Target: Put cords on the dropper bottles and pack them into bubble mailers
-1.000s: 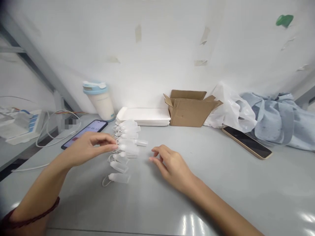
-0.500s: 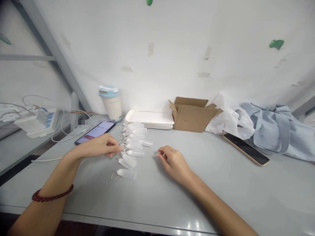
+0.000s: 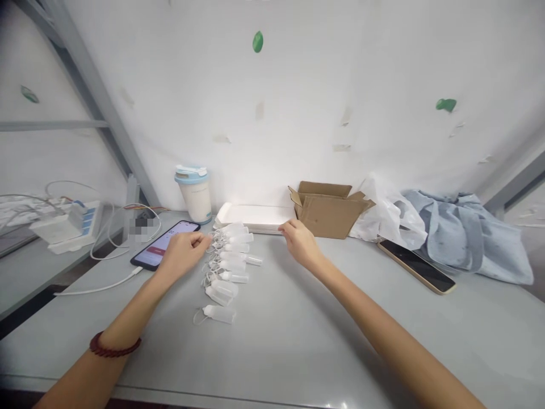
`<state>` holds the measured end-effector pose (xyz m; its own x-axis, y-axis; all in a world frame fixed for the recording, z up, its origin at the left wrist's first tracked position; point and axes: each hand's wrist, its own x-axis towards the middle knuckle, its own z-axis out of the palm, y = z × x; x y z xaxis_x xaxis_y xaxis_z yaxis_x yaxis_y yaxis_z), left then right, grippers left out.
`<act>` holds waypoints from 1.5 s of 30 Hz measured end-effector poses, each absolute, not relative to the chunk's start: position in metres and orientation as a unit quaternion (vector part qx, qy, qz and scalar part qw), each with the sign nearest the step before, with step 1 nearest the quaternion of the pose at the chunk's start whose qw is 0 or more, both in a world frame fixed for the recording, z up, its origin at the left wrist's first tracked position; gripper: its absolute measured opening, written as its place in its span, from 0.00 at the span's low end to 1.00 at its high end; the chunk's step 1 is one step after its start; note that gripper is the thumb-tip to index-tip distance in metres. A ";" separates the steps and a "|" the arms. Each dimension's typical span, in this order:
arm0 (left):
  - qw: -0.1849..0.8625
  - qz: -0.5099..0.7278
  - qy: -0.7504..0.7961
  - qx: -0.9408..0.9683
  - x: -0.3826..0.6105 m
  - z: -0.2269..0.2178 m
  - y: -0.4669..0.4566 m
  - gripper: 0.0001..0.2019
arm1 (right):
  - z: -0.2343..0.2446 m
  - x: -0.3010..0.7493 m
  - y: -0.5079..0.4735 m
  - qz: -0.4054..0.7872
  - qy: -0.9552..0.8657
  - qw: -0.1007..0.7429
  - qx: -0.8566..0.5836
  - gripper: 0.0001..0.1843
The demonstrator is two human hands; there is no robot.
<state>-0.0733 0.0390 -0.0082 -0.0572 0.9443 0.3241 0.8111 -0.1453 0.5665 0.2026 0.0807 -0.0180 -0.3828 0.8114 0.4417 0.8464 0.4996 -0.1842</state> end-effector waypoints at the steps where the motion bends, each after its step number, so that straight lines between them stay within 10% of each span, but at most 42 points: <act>1: 0.096 0.337 0.645 0.680 -0.073 -0.009 0.039 0.18 | -0.014 0.202 0.090 -0.047 -0.831 0.230 -0.504 0.11; 16: 0.149 0.435 0.624 0.632 -0.071 -0.006 0.037 0.20 | -0.011 0.192 0.127 -0.184 -0.823 0.150 -0.515 0.15; 27: 0.599 0.552 0.440 0.377 -0.074 0.013 0.033 0.22 | -0.008 0.201 0.045 -0.279 -0.819 0.298 -0.403 0.15; 34: 0.608 0.502 0.468 0.398 -0.064 0.015 0.020 0.10 | -0.025 0.227 0.002 -0.349 -0.815 0.347 -0.307 0.14; 45: 0.651 0.251 0.326 0.638 -0.022 0.001 -0.007 0.12 | -0.009 0.198 -0.026 -0.028 -0.924 0.133 -0.358 0.48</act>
<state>-0.0219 -0.0074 0.0012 0.6618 0.7424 -0.1043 0.0900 0.0594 0.9942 0.1981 -0.0263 -0.0090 -0.7080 0.6540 0.2664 0.6689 0.7421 -0.0441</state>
